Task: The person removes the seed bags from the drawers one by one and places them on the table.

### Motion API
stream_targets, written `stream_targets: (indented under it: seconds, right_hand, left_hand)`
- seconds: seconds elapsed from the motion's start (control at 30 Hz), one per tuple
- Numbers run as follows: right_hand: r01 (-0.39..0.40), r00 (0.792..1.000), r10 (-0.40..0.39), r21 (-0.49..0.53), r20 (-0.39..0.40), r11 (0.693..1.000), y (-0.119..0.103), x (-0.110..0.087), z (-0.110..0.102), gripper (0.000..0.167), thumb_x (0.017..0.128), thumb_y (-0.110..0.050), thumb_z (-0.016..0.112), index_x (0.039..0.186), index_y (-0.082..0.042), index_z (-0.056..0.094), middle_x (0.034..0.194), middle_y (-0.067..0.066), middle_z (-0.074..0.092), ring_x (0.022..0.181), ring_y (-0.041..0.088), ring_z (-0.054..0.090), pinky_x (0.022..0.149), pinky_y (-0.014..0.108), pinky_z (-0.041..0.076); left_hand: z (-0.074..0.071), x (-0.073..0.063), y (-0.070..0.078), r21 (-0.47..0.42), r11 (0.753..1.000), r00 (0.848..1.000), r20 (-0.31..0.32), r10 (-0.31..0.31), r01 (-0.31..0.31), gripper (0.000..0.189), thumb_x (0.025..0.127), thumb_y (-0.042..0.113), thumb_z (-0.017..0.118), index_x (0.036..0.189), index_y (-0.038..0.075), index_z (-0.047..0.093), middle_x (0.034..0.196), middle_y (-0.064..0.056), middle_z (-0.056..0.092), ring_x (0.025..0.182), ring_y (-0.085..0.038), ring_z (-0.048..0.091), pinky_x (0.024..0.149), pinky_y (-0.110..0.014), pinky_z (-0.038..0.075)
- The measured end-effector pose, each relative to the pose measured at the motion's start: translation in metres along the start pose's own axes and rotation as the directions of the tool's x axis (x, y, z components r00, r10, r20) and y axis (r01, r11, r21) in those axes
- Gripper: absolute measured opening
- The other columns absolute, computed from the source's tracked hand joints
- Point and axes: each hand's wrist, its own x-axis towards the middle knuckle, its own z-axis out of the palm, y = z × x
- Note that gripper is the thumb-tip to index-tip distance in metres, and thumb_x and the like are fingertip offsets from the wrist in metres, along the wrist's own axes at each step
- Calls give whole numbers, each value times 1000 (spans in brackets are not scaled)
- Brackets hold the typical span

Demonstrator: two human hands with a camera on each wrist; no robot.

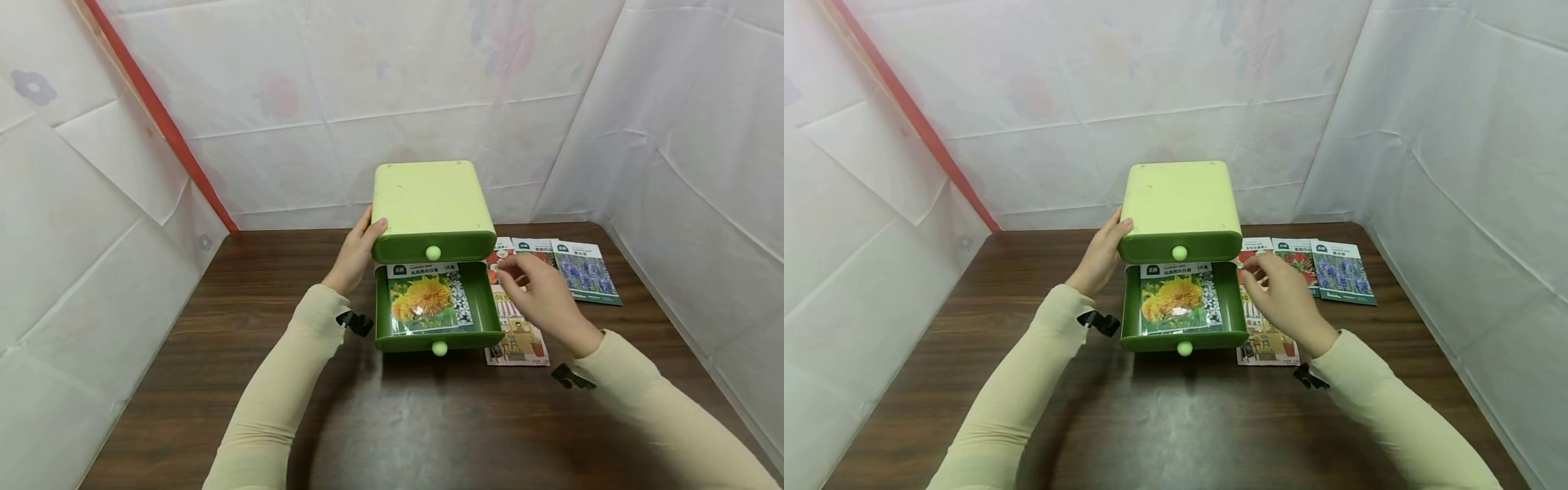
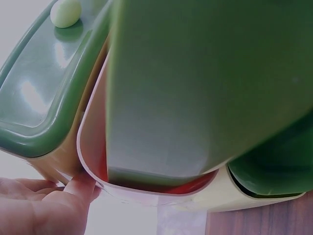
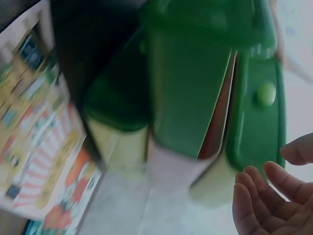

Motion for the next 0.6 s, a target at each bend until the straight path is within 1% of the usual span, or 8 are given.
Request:
stream_targets:
  seconds: [0.07,0.17,0.23,0.3,0.47,0.6]
  right_hand:
    - [32,999,-32,9,40,999,-9,2,7,16,98,-14,59,109,-4,66,100,9,66,85,20,64,75,41,55]
    - [72,992,-73,19,101,997,-20,4,17,18,98,-17,61,112,-7,66,102,7,66,87,19,63,76,41,54]
    - [94,985,-96,16,146,995,-25,6,25,21,97,-19,62,114,-7,66,106,8,67,89,20,64,77,41,54]
    - [102,974,-102,9,202,995,-28,7,31,26,98,-22,62,118,-7,65,111,9,67,94,22,65,78,42,54]
    - [93,936,-77,-30,343,995,-30,15,46,40,98,-28,62,131,-5,60,128,13,61,106,28,65,85,46,54]
    - [81,898,-41,-74,438,994,-30,22,54,54,96,-38,62,139,-7,53,136,15,55,113,30,62,90,49,53]
  left_hand:
    - [0,-2,3,4,1000,1000,3,-3,3,72,103,43,44,159,25,2,166,3,1,151,-19,19,119,-43,28]
    - [3,-8,13,19,1000,1000,6,-5,5,73,104,40,43,160,19,0,167,-1,0,152,-21,16,120,-43,27]
    - [5,-12,18,26,1000,1000,5,-4,4,74,104,40,42,160,16,0,167,-2,0,152,-21,14,121,-43,26]
    - [7,-15,22,33,999,1000,3,-6,6,74,104,40,42,160,16,0,167,-2,-1,153,-21,12,121,-43,25]
    - [8,-17,25,33,999,1000,-5,-13,13,73,104,40,43,160,18,1,167,-1,1,152,-20,15,121,-41,25]
    - [7,-17,23,27,1000,1000,-3,-10,10,73,104,40,43,160,18,1,167,-1,1,152,-20,14,121,-41,25]
